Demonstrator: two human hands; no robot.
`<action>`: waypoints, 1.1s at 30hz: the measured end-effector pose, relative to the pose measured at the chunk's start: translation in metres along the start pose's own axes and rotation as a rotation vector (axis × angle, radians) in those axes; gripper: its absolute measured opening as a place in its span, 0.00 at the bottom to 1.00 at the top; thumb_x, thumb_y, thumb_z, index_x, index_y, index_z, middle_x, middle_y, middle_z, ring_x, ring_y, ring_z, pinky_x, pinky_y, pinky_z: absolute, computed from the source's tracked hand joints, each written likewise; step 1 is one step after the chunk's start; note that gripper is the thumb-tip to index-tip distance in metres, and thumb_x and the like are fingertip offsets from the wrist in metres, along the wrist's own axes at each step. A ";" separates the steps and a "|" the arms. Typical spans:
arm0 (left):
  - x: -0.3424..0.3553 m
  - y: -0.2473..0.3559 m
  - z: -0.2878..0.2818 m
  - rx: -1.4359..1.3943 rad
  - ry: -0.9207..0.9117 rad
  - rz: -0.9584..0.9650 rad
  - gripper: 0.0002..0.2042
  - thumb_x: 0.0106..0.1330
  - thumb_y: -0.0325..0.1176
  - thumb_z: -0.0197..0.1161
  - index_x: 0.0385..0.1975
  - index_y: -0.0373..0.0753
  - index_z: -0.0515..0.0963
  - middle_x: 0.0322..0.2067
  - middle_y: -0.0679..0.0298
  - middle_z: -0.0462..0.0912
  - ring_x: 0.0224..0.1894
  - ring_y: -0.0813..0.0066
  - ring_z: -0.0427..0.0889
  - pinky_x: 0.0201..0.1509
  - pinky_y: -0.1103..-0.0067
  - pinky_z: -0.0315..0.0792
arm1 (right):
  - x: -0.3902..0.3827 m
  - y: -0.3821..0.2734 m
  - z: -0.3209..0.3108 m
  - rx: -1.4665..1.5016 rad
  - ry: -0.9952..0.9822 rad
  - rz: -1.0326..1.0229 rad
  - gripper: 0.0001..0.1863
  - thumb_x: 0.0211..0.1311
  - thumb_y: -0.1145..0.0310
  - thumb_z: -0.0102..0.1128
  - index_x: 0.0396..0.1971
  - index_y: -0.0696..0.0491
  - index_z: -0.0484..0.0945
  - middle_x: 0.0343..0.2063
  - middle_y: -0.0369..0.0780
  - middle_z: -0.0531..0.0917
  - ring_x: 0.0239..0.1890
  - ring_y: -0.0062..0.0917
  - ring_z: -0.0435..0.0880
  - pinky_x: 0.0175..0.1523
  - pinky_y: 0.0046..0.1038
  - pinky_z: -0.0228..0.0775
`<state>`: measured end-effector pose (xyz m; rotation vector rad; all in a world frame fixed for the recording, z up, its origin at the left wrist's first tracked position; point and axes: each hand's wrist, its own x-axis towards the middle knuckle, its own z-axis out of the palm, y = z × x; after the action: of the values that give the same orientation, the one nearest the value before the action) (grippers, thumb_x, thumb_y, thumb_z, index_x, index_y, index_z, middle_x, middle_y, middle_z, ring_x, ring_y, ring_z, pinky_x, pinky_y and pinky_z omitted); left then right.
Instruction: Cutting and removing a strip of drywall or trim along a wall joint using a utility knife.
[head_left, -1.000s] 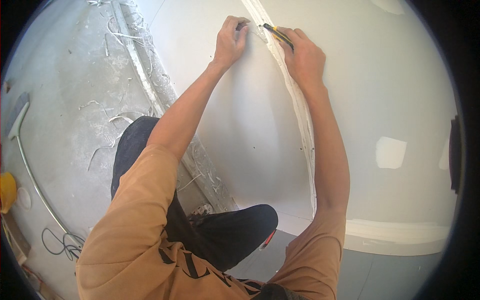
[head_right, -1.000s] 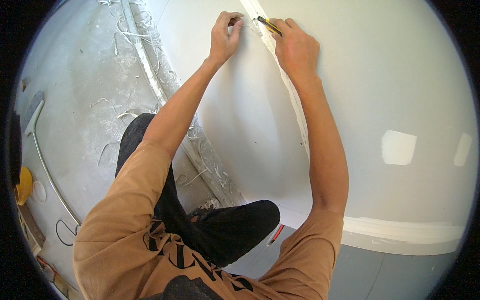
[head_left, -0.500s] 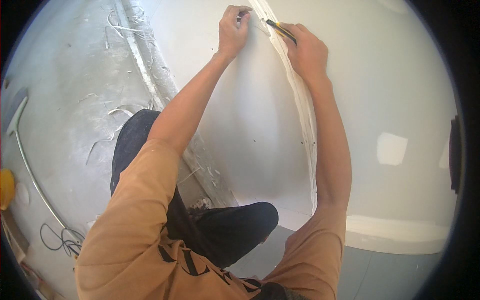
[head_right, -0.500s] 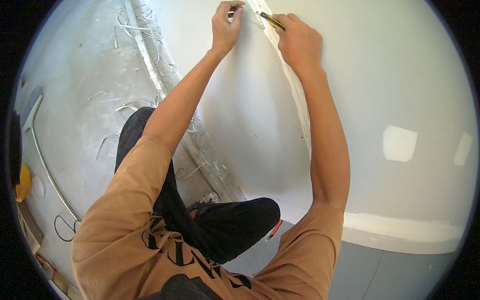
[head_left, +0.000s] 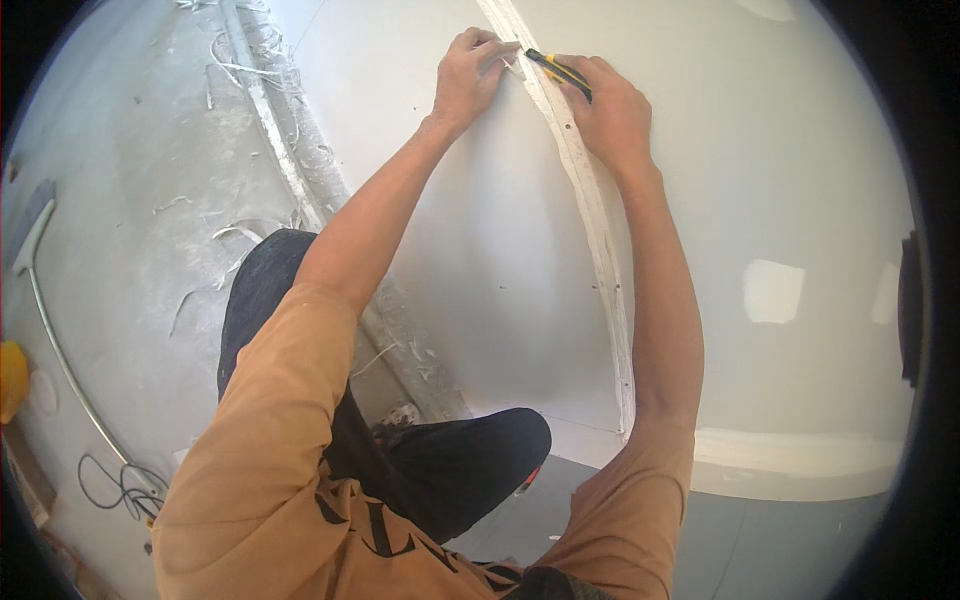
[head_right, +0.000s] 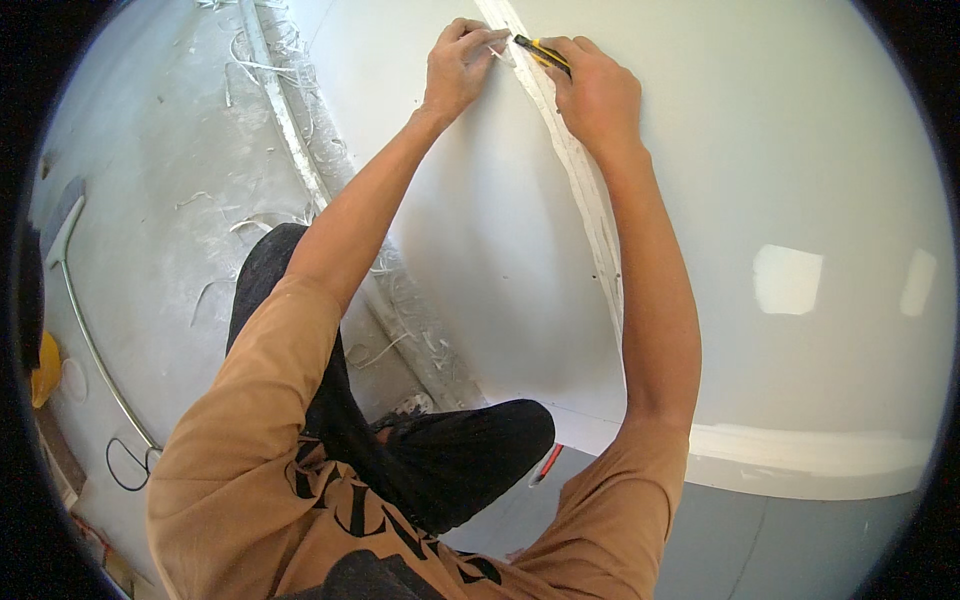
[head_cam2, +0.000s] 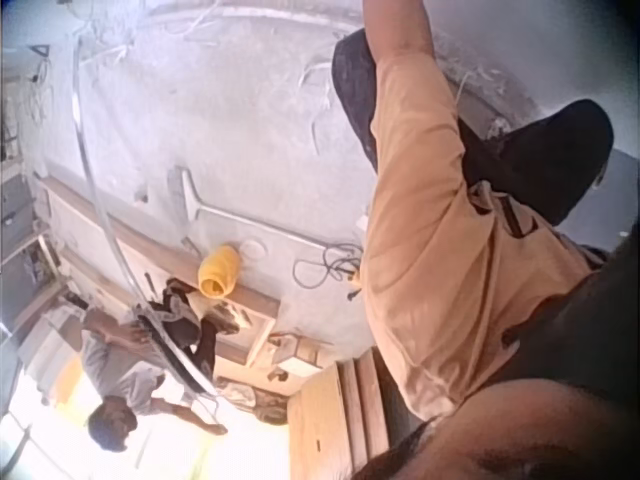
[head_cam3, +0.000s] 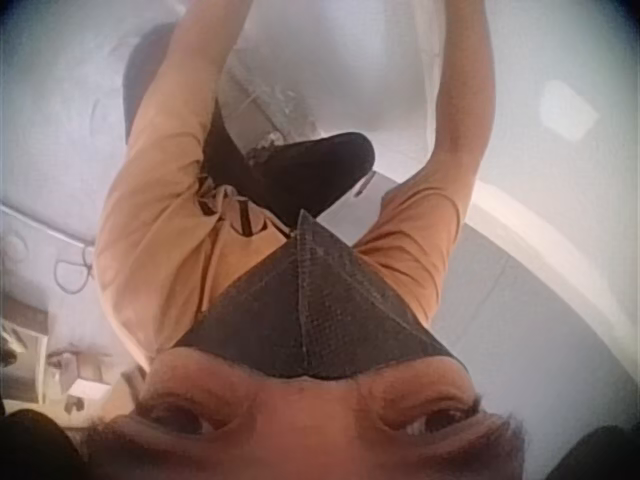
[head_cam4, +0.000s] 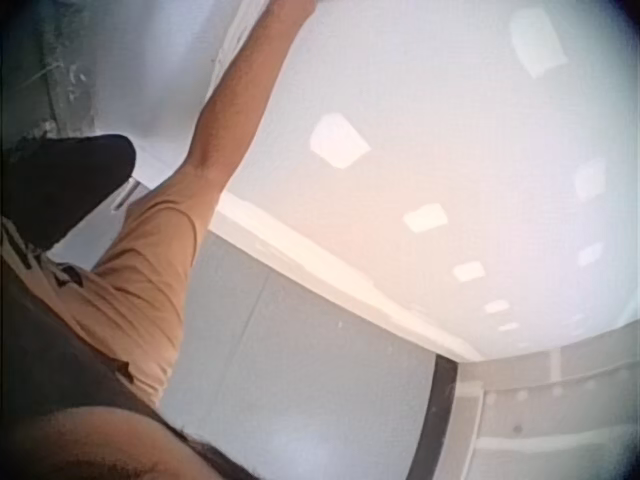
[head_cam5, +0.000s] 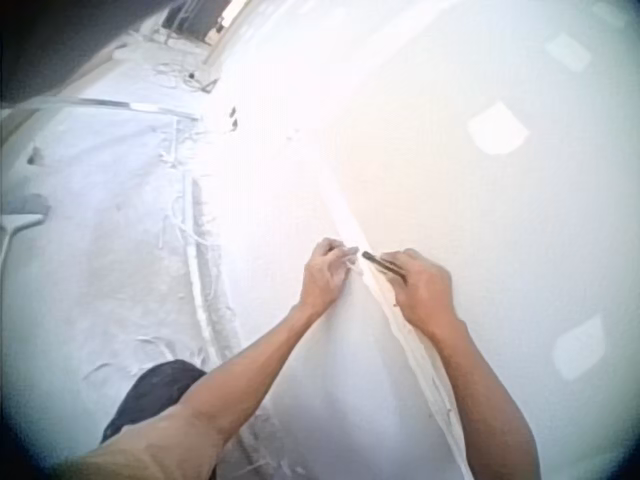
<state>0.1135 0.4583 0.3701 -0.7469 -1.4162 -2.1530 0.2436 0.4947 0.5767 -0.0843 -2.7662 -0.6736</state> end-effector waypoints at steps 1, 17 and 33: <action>-0.001 -0.003 0.000 -0.008 -0.009 -0.007 0.12 0.67 0.21 0.70 0.48 0.40 0.92 0.47 0.59 0.87 0.49 0.61 0.89 0.59 0.69 0.83 | 0.000 -0.004 -0.001 -0.005 0.000 0.002 0.15 0.73 0.65 0.69 0.57 0.40 0.88 0.43 0.34 0.89 0.41 0.39 0.91 0.45 0.41 0.83; -0.005 0.002 0.006 -0.030 0.104 0.033 0.18 0.73 0.18 0.63 0.57 0.41 0.89 0.52 0.57 0.87 0.53 0.59 0.86 0.59 0.70 0.83 | 0.015 -0.009 0.003 -0.165 -0.055 -0.102 0.13 0.73 0.64 0.68 0.54 0.39 0.89 0.41 0.32 0.88 0.39 0.38 0.92 0.41 0.40 0.84; 0.000 0.008 0.008 -0.255 0.059 -0.136 0.22 0.63 0.09 0.55 0.49 0.33 0.90 0.51 0.51 0.83 0.57 0.54 0.84 0.64 0.68 0.77 | 0.023 -0.008 0.005 -0.188 -0.061 -0.141 0.15 0.74 0.65 0.66 0.57 0.38 0.88 0.40 0.33 0.88 0.38 0.36 0.90 0.41 0.38 0.83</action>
<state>0.1204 0.4626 0.3783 -0.6864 -1.2078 -2.4718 0.2193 0.4896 0.5761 0.0530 -2.7786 -0.9831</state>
